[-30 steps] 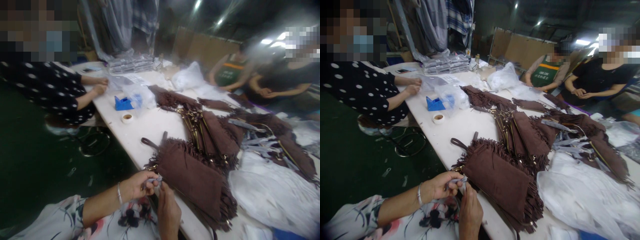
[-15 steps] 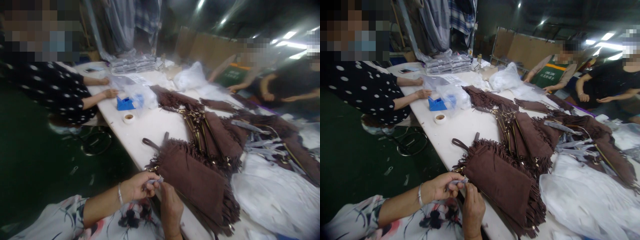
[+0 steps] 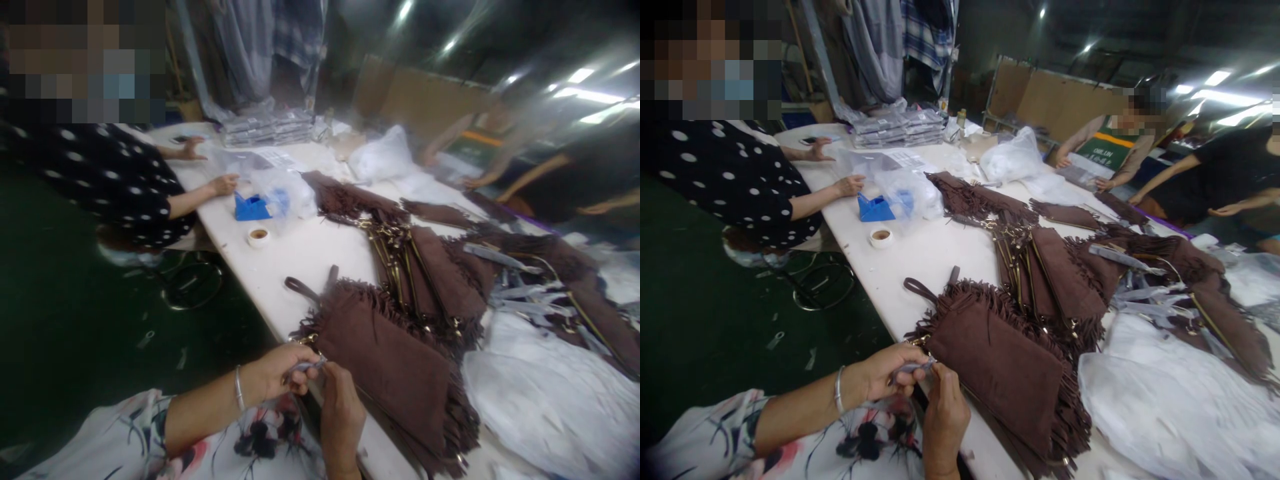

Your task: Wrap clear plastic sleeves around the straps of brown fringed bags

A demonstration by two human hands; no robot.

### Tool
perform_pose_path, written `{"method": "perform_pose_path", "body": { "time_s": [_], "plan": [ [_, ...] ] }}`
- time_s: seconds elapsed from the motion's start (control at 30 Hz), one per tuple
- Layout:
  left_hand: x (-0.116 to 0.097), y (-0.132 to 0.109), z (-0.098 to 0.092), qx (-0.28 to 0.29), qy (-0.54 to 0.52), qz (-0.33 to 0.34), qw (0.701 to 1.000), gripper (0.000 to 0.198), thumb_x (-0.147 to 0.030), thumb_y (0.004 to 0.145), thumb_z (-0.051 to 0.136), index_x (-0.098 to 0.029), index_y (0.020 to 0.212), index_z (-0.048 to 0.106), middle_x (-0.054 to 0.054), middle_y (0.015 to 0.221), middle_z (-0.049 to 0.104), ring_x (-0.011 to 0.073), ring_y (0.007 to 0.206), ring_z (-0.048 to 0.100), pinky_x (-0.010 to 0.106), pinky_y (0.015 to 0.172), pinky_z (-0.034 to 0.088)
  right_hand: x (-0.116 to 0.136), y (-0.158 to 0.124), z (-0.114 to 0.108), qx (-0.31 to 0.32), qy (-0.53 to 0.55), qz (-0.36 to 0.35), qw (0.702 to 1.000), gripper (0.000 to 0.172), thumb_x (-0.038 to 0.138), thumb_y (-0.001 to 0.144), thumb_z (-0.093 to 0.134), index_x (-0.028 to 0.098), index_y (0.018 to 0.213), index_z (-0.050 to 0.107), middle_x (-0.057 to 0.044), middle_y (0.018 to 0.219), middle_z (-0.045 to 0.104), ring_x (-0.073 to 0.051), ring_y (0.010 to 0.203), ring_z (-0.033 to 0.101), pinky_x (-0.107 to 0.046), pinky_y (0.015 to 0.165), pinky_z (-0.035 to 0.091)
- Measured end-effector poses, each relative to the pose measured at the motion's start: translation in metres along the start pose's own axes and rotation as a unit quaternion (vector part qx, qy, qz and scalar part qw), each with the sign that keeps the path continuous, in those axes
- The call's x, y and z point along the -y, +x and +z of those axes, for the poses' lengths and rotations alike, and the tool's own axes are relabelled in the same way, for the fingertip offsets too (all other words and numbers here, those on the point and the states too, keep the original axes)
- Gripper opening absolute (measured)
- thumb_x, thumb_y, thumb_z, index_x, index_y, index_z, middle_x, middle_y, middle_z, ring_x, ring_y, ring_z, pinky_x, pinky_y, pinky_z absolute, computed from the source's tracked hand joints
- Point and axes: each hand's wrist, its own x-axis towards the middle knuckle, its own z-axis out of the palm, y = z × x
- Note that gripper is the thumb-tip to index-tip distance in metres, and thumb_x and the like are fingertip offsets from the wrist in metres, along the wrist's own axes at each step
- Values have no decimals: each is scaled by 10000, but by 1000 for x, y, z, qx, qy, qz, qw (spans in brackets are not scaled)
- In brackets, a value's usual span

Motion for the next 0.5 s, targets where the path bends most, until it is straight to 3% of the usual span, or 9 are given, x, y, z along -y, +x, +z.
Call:
{"method": "perform_pose_path", "body": {
  "time_s": [0.13, 0.33, 0.5],
  "plan": [
    [-1, 0, 2, -16, 51, 29, 998, 118, -226, 687, 650, -137, 757, 614, -24, 551, 578, 16, 333, 334, 153, 387, 380, 3, 6, -7, 18, -30, -10, 999, 222, 188, 988, 397, 211, 1064, 605, -28, 901, 679, -139, 789, 655, -226, 691, 446],
    [1, 2, 5, -48, 102, 58, 992, 161, -265, 654, 668, -171, 741, 571, -14, 512, 577, 54, 335, 405, 155, 348, 364, 5, 18, -18, 102, -159, -61, 980, 266, 112, 933, 414, 247, 1065, 601, -18, 792, 628, -169, 615, 585, -286, 569, 357],
    [7, 8, 2, -52, 92, 70, 992, 171, -285, 668, 657, -183, 781, 582, -17, 508, 558, 68, 363, 417, 148, 344, 347, -10, 23, -6, 60, -264, -147, 951, 332, 67, 745, 550, 283, 990, 607, -3, 696, 608, -194, 484, 528, -311, 492, 308]
  ]
}}
